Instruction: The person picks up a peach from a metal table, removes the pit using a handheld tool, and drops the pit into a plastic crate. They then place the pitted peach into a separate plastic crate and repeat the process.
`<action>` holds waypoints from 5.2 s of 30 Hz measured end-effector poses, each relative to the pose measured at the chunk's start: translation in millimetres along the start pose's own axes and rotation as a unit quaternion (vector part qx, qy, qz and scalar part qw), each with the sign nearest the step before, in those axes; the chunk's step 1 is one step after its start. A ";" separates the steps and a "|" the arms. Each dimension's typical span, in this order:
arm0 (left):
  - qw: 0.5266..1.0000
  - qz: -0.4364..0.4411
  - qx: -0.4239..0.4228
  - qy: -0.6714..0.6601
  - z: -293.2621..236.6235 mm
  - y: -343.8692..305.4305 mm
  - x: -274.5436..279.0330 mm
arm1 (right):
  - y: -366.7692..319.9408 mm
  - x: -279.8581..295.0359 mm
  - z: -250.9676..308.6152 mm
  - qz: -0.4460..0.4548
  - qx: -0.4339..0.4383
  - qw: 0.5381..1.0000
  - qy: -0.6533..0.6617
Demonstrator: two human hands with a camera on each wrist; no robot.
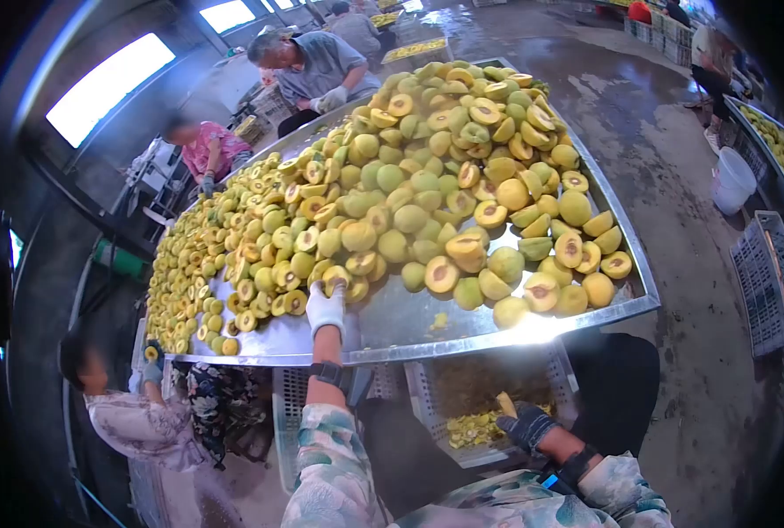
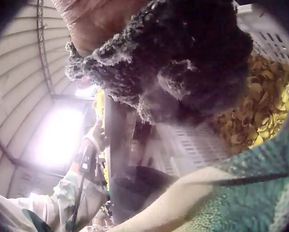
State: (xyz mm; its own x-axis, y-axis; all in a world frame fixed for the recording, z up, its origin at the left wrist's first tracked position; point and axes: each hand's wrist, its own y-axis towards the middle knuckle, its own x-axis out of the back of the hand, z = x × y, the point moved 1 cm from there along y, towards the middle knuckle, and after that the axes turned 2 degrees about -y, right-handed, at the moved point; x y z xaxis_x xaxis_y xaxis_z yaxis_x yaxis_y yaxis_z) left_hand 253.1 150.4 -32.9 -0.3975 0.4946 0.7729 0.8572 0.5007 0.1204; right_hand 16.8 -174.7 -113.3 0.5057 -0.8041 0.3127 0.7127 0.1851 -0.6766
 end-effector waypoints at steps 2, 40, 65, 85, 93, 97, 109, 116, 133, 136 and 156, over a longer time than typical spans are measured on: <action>0.999 -0.032 -0.002 -0.025 -11.9 -5.2 -14.0 | 2.9 0.0 -6.8 -0.023 0.031 0.999 -0.021; 0.613 0.245 0.036 -0.750 -42.7 -36.8 67.3 | -64.9 24.5 148.3 -0.076 0.250 0.963 -0.063; 0.862 0.092 -0.048 -0.495 -41.5 -236.7 -5.1 | -40.5 -23.4 86.0 -0.149 0.279 0.948 -0.026; 0.674 0.338 0.071 -0.653 -51.4 -240.6 17.7 | -66.8 -1.2 98.0 -0.038 0.315 0.948 0.024; 0.597 0.345 -0.060 -0.722 -55.6 -253.6 32.0 | -55.6 -9.4 87.1 -0.106 0.323 0.935 0.099; 0.628 0.324 -0.044 -0.706 -52.6 -253.1 34.4 | -60.4 0.0 88.8 -0.116 0.385 0.914 -0.049; 0.639 0.303 0.110 -0.698 -41.3 -242.2 24.0 | -82.9 13.8 103.9 -0.074 0.406 0.889 -0.197; 0.627 0.345 0.129 -0.687 -50.7 -248.8 35.6 | -83.9 14.1 109.0 -0.052 0.417 0.885 -0.201; 0.721 0.309 -0.069 -0.617 -59.6 -252.3 46.4 | -91.6 30.0 103.9 -0.004 0.425 0.887 -0.181; 0.766 0.138 -0.151 -0.609 -73.5 -263.8 28.6 | -85.3 29.1 101.1 -0.024 0.419 0.893 -0.160; 0.737 0.400 -0.034 -0.545 -62.0 -248.6 37.3 | -71.3 -1.3 59.8 0.339 0.152 0.843 0.387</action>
State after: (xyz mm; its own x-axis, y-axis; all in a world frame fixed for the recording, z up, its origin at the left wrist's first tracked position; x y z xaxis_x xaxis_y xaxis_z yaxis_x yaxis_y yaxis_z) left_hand 45.5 0.4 4.6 0.2477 0.9072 -0.3401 0.9596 -0.2780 -0.0426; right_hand -5.5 -153.1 -25.6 0.4622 -0.5603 -0.6873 0.5384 0.7932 -0.2846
